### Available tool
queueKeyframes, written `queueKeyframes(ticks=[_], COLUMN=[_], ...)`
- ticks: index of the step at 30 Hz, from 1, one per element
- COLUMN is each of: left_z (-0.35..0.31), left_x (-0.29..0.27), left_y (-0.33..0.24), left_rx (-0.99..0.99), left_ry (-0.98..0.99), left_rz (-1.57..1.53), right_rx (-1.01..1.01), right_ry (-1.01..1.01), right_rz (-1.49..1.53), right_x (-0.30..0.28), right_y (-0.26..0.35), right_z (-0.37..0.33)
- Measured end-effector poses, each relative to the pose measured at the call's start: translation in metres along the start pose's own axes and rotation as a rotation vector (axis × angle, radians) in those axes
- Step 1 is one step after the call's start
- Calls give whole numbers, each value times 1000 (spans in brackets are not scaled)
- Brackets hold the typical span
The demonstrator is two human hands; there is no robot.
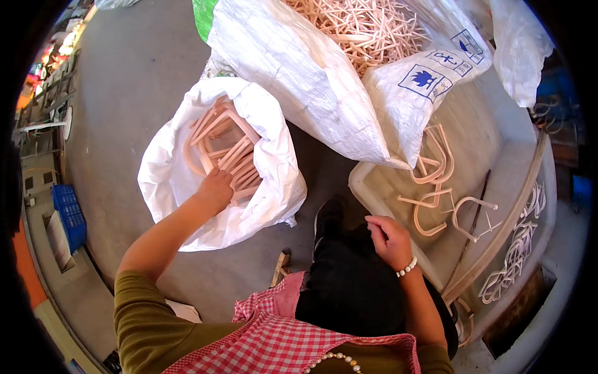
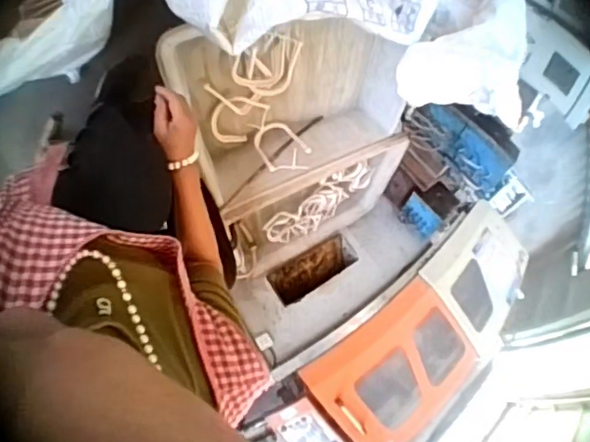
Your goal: The person assembles white plastic hangers by hand, picking up the main body and hook components from a bin, interlocking them, and placing the finished units into a white sack. The process is repeated continuously throughout the clip.
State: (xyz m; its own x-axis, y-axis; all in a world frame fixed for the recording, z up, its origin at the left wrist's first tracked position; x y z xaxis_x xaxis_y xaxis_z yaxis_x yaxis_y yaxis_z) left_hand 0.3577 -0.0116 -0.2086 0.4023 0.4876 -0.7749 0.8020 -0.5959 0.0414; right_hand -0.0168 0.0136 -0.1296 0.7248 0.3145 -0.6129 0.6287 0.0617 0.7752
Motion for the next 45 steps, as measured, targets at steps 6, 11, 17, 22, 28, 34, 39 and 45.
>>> queueKeyframes(ticks=[6,11,17,22,28,34,39,45], left_z=[-13,-20,-54,-40,-14,7,-12,-50], left_x=[-16,-54,-95,-63,26,24,-33,-213], left_y=[49,5,9,46,85,88,84,-50], left_rx=[-288,-252,-322,-337,-458,-409,-461,-112], left_ry=[-321,-89,-362,-504,-329,-421,-581,-1166], left_rz=[-624,-292,-324,-309,-131,-217,-626,-698], right_rx=[105,110,111,111,130,36,343,527], right_ry=[11,-9,-29,-18,-46,-107,-244,-90], right_rz=[113,88,57,62,43,-152,-282,-394], right_x=[16,12,10,15,9,-9,-69,-70], right_y=[-9,-15,-22,-18,-26,-37,-112,-208], right_z=[-14,-18,-21,-21,-32,-43,-45,-10])
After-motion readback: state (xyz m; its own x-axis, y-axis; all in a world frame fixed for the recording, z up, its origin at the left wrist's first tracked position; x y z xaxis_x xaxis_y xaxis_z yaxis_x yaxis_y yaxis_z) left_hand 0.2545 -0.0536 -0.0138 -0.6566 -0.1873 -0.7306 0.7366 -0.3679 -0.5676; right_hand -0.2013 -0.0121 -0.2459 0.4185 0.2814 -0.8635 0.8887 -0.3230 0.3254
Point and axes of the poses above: each hand's wrist, its own z-axis towards the middle knuckle, its own x-axis out of the palm, y = z × x, the point moved 8 cm from there along z, towards the middle knuckle, and after that the axes turned 5 degrees about -z, right-handed, at the moved point
